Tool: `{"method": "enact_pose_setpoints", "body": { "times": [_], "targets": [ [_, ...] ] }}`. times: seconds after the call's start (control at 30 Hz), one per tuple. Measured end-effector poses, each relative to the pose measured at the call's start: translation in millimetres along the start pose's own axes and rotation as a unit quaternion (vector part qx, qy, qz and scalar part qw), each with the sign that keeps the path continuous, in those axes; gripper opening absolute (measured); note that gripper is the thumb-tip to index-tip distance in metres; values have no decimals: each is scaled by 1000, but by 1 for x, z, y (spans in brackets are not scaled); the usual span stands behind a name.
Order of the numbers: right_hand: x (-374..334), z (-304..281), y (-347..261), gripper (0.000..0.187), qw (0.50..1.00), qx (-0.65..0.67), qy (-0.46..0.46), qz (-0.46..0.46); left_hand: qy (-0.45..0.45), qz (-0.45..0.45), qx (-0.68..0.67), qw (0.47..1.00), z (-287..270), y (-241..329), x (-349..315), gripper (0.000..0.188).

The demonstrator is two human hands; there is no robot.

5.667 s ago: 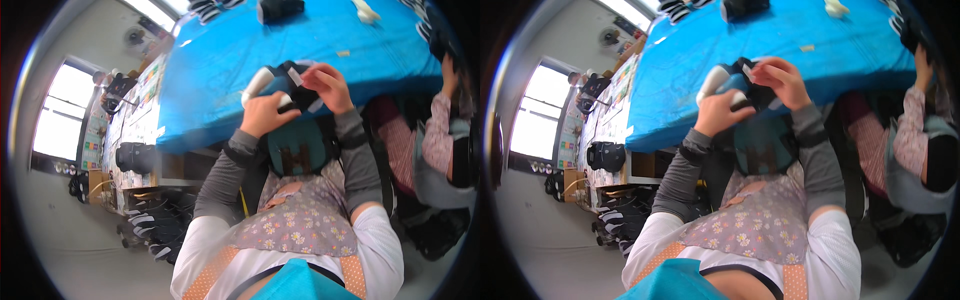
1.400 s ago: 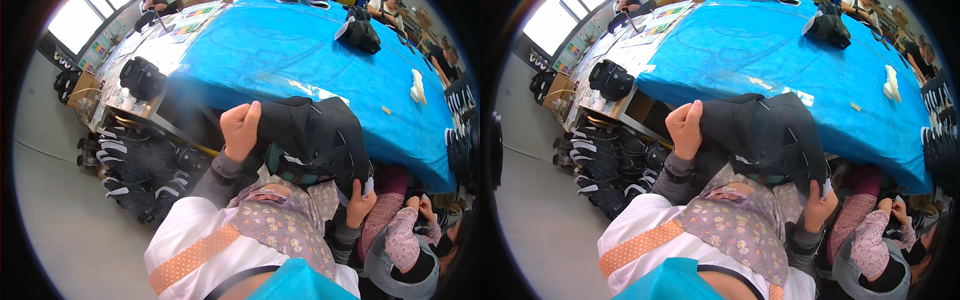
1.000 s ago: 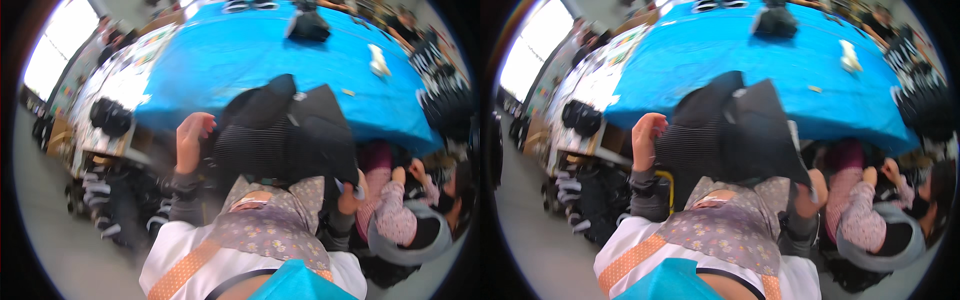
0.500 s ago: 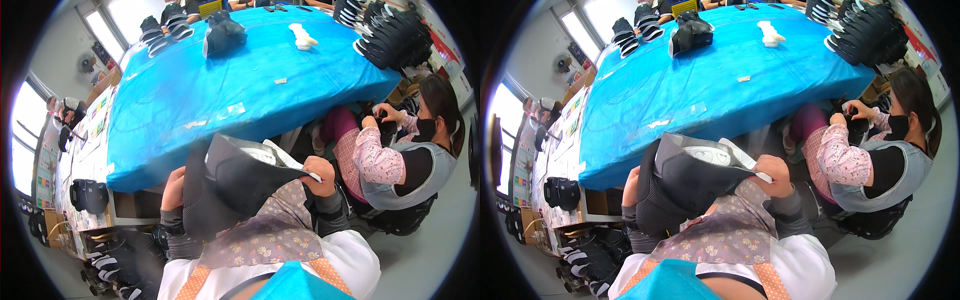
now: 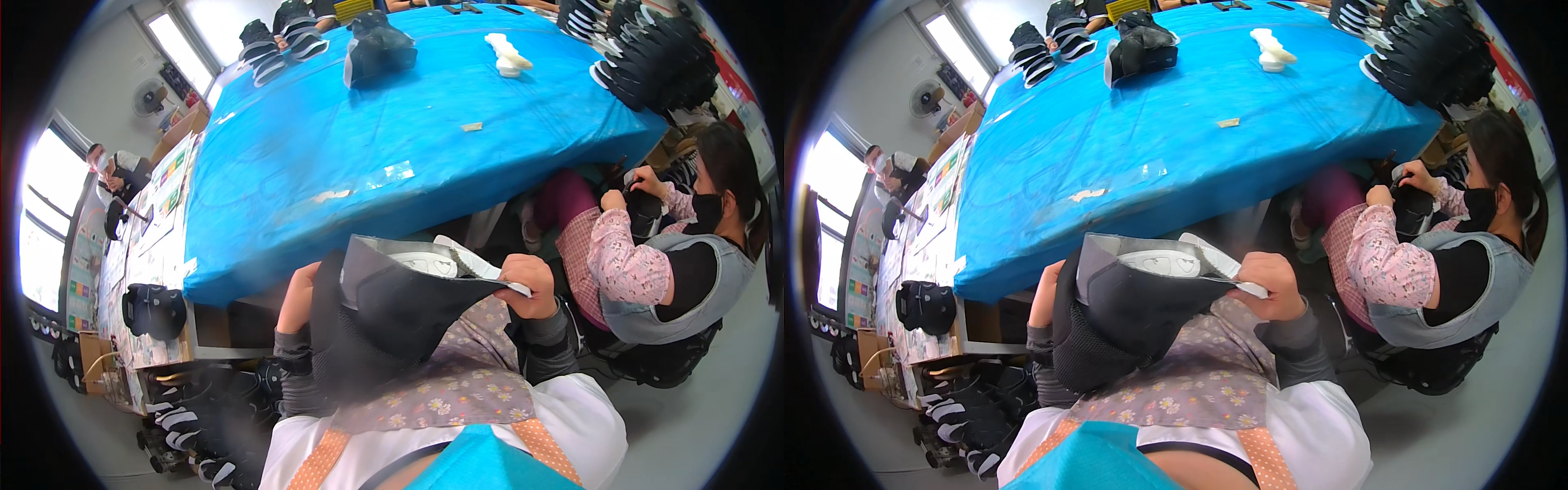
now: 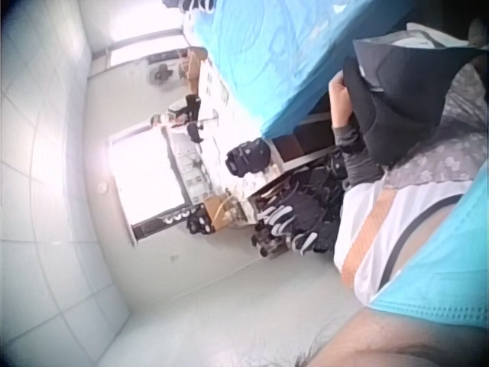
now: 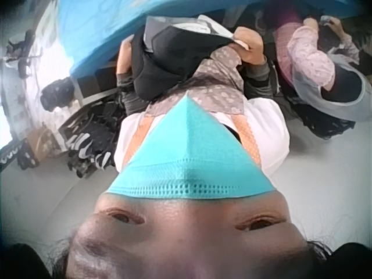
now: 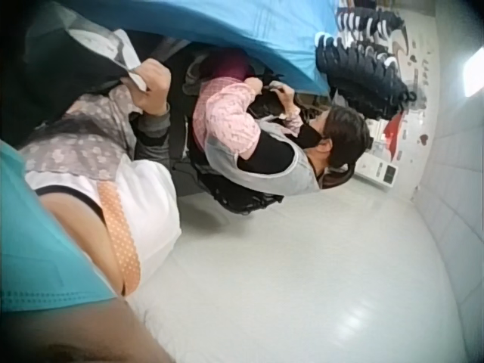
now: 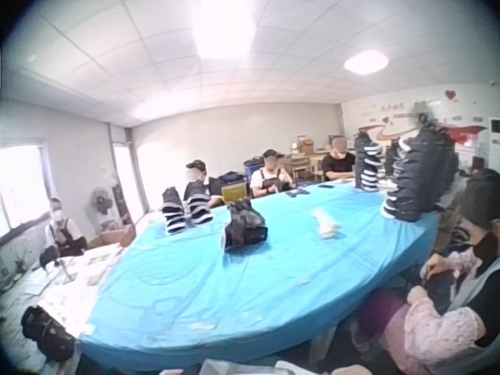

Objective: Inserting foam padding into a black shoe upper and checking the fit.

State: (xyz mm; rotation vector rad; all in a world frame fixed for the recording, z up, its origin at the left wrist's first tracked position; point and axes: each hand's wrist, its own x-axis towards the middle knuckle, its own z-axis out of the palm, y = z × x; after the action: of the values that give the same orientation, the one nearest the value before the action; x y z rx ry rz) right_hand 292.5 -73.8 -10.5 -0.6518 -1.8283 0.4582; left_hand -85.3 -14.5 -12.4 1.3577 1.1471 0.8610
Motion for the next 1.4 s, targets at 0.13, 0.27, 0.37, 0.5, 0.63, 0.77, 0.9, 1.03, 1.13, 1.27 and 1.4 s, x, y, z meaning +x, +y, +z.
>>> {"method": "enact_pose_setpoints", "body": {
  "times": [0.13,0.27,0.37,0.5,0.63,0.77,0.9,1.03,1.13,1.27,1.4],
  "targets": [
    [3,0,-5,22,999,-4,29,27,-5,15,48,999,2,2,-2,16],
    [-4,-2,-4,18,992,-18,61,106,71,107,99,987,11,-4,-4,14],
    [-12,5,-4,20,960,30,172,219,139,157,88,974,15,22,-10,14],
    [-9,12,-3,24,936,71,240,249,210,162,64,962,0,13,-14,15],
    [-16,5,6,27,925,111,245,269,46,33,20,998,-6,6,-13,19],
    [-40,-16,21,31,953,159,135,219,-116,-2,-15,993,2,20,-23,47],
    [-24,-7,2,35,935,251,130,213,-126,-53,-245,960,8,16,-26,58],
    [-22,-6,3,35,920,282,140,234,-194,15,-372,907,6,15,-3,70],
    [-27,-9,5,34,920,280,126,242,-154,-5,-79,985,1,23,4,71],
    [-31,-7,3,31,907,311,121,256,-169,7,-231,958,11,18,-4,60],
    [-35,-5,3,25,898,299,144,290,-242,63,-220,943,-3,0,4,41]
  ]
}}
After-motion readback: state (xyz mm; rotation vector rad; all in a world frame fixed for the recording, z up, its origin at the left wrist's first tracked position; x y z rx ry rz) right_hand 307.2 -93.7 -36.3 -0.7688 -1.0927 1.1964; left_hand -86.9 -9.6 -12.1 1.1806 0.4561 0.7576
